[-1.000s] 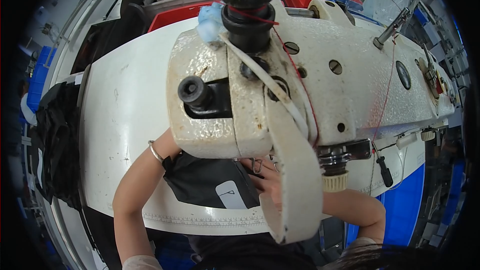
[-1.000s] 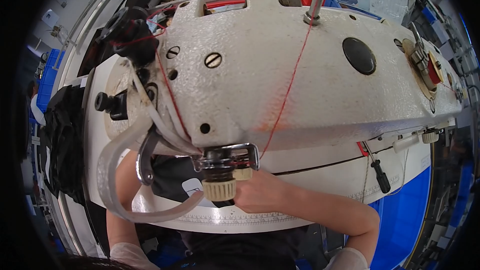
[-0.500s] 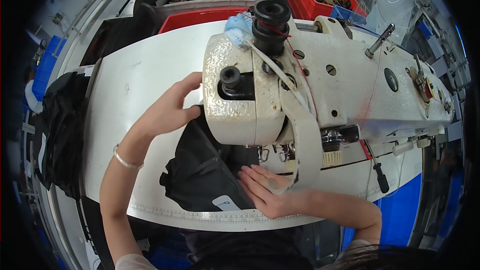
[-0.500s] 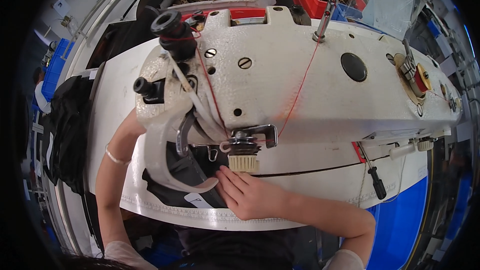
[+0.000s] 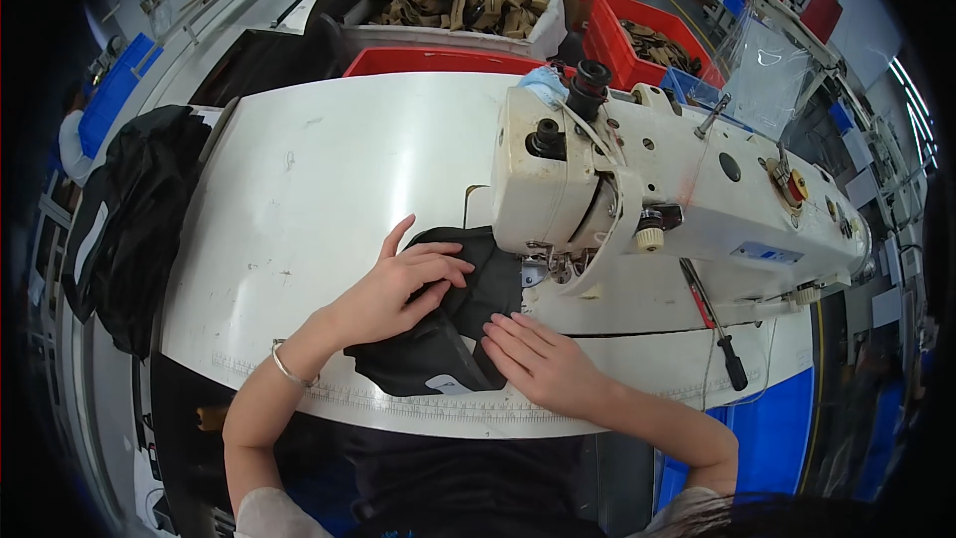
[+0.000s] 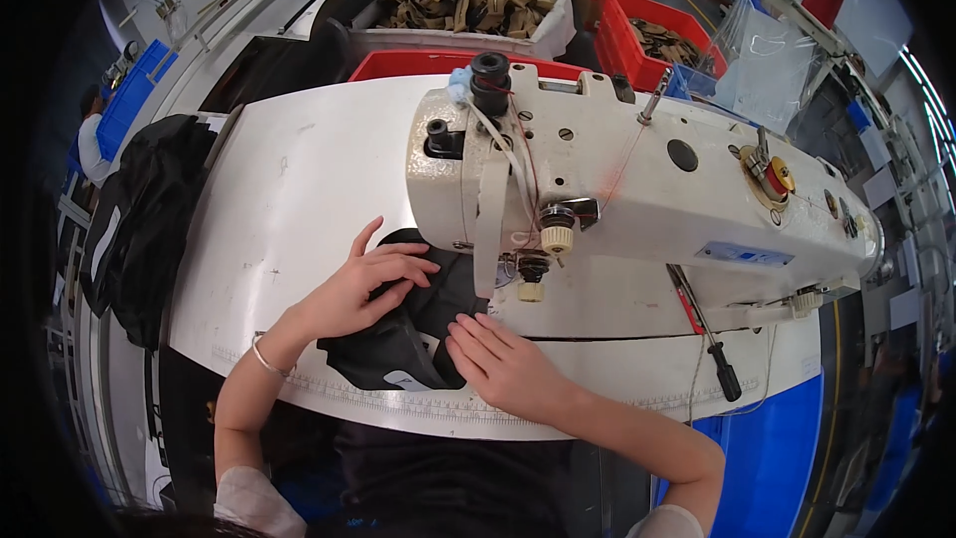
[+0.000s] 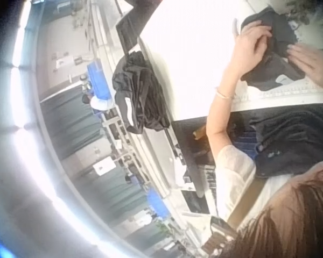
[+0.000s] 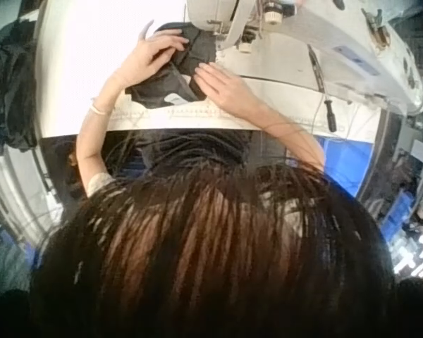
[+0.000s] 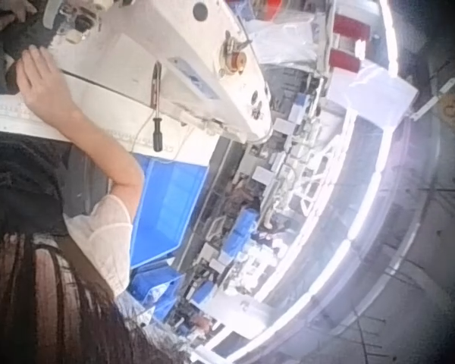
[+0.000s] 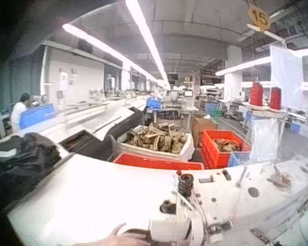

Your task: Sewing leather bag components and webbing together using an industrial sewing machine.

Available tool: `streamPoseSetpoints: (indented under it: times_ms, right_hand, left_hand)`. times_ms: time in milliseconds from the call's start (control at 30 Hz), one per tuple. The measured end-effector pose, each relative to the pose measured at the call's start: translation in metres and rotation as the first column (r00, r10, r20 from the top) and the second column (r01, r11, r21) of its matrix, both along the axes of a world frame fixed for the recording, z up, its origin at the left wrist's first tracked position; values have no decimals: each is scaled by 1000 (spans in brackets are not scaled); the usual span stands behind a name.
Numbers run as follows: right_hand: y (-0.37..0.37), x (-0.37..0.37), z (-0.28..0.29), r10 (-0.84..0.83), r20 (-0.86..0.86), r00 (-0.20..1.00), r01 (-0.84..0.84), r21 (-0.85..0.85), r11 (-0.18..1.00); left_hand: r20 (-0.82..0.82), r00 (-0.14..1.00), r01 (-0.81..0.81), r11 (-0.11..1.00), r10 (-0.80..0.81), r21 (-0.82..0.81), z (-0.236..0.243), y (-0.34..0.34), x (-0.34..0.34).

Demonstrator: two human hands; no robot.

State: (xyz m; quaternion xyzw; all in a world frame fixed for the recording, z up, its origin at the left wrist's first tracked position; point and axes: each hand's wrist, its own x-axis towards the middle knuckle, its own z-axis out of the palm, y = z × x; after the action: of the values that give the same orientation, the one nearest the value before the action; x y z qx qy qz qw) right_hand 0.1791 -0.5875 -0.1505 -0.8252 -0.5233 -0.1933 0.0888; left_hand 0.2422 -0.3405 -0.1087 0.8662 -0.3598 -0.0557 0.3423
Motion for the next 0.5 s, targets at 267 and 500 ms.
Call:
streamPoseSetpoints:
  times_ms: [267, 500]
  right_hand:
    - [-14, -11, -3, 58, -193, 980, 11, 339, 941]
    - [-37, -19, -15, -49, -368, 928, 150, 251, 956]
  left_hand:
    - [-106, 872, -454, 710, 477, -538, 27, 84, -102]
    - [-130, 48, -838, -31, 990, -545, 67, 220, -301]
